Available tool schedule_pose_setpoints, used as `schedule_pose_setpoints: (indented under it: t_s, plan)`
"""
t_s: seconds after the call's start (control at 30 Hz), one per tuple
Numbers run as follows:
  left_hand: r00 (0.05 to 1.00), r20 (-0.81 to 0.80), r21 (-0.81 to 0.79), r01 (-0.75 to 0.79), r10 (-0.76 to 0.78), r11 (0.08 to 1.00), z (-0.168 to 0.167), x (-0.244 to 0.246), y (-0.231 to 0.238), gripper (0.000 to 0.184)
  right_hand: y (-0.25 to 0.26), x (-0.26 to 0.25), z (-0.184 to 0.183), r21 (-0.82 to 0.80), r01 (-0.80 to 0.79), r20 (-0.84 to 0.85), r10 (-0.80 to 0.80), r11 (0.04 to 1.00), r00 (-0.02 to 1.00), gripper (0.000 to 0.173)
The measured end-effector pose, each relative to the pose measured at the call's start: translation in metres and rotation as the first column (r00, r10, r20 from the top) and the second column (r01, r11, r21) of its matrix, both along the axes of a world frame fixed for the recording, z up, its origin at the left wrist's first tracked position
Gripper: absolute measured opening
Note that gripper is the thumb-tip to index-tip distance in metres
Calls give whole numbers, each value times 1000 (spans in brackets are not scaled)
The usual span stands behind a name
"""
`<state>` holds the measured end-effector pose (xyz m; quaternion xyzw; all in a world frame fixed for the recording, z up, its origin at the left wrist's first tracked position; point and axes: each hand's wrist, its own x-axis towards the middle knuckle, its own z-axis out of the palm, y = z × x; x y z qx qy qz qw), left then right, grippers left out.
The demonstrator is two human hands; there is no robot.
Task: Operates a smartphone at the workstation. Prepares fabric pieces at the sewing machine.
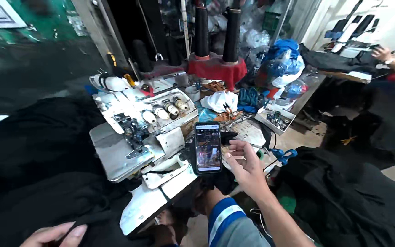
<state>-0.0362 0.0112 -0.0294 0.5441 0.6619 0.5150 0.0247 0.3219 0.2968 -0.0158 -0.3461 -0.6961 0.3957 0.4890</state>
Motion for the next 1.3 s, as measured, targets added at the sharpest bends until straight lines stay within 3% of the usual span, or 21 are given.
schedule_pose_setpoints:
  t_s: [0.1,0.17,0.4,0.63,0.83,0.97,1.07,1.2,1.3]
  plan:
    - [1000,-8,18,-4,4,1000,-9,-6,-2,17,10,-6,-13,-102,-138,-4,138,985,990,68]
    - [1000,-12,23,-11,11,1000,-11,-8,-3,16,13,-12,-17,-119,-172,-18,171,978,985,74]
    - [999,2,53,-38,38,998,-9,-4,-5,13,18,-24,-11,-117,-2,-63,-6,993,998,56]
    - [1000,8,48,-20,20,999,-12,-10,-4,14,20,-15,-23,-217,-193,-167,159,957,973,44]
    - [999,13,52,-31,30,998,-10,-6,-4,13,22,-15,-18,-163,-243,-34,241,956,970,82]
    - [999,5,46,-34,34,998,-9,-5,-3,12,24,-14,-16,-162,-276,4,280,947,960,91]
    - [999,12,46,-30,30,998,-9,-6,-4,12,26,-15,-15,-178,-261,10,267,949,964,83]
    - [999,14,41,-38,37,998,-9,-5,-4,13,25,-13,-16,-267,-246,-92,229,932,969,46]
    - [999,9,46,-40,40,998,-9,-5,-3,12,24,-10,-15,-307,-258,-128,229,916,965,40]
